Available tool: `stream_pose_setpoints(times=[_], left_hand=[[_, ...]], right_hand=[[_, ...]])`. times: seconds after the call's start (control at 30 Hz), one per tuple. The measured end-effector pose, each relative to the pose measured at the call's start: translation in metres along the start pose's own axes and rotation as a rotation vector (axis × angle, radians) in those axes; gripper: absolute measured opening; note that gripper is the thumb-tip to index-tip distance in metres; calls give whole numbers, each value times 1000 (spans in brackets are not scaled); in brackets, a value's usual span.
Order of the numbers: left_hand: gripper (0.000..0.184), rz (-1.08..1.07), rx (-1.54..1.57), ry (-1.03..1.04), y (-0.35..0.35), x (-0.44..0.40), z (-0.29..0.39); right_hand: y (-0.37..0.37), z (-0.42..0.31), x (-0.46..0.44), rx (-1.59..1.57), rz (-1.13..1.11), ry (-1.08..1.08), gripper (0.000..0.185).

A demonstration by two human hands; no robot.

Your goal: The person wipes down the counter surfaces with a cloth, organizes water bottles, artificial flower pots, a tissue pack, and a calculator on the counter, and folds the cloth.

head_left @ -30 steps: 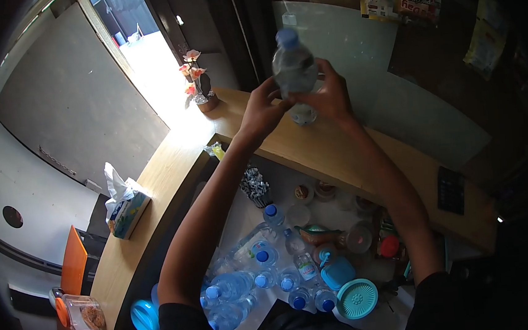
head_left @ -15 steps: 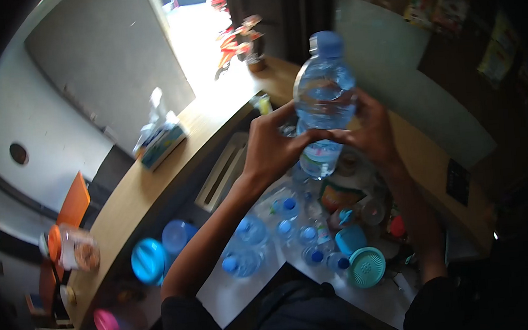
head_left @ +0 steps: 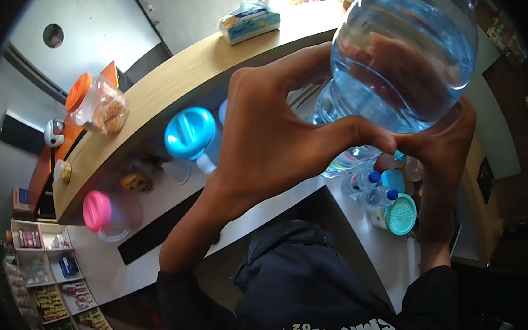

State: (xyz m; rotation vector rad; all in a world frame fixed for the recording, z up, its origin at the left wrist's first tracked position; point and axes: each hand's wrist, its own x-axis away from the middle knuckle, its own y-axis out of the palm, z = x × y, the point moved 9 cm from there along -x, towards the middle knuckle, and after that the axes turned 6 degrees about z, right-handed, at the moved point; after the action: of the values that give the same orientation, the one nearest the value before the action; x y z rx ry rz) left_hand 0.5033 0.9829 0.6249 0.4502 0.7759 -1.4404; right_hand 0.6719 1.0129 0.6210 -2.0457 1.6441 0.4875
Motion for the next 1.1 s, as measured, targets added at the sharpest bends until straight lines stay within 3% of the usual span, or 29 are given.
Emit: stream_pose_setpoints(times=[0.1, 0.2, 0.3, 0.53, 0.63, 0.77, 0.9, 1.1], left_hand=[[49, 62, -69, -88, -32, 31, 6], [68, 53, -168, -106, -55, 63, -11], [70, 21, -140, -322, -69, 101, -36], [74, 143, -77, -538, -79, 200, -139], [80, 211, 92, -778, -77, 244, -189], [82, 279, 235, -837, -70, 276, -231], [83, 261, 200, -832, -66, 279, -248], [83, 250, 106, -816, -61, 270, -261]], right_hand=[[36, 5, 15, -66, -46, 11, 82], [71, 9, 30, -30, -132, 22, 75], [107, 42, 50, -34, -185, 87, 73], [166, 157, 102, 185, -241, 74, 75], [183, 188, 118, 238, -221, 19, 75], [196, 216, 127, 264, -266, 100, 76], [199, 236, 131, 212, -262, 104, 73], [197, 267, 133, 230, -212, 207, 82]])
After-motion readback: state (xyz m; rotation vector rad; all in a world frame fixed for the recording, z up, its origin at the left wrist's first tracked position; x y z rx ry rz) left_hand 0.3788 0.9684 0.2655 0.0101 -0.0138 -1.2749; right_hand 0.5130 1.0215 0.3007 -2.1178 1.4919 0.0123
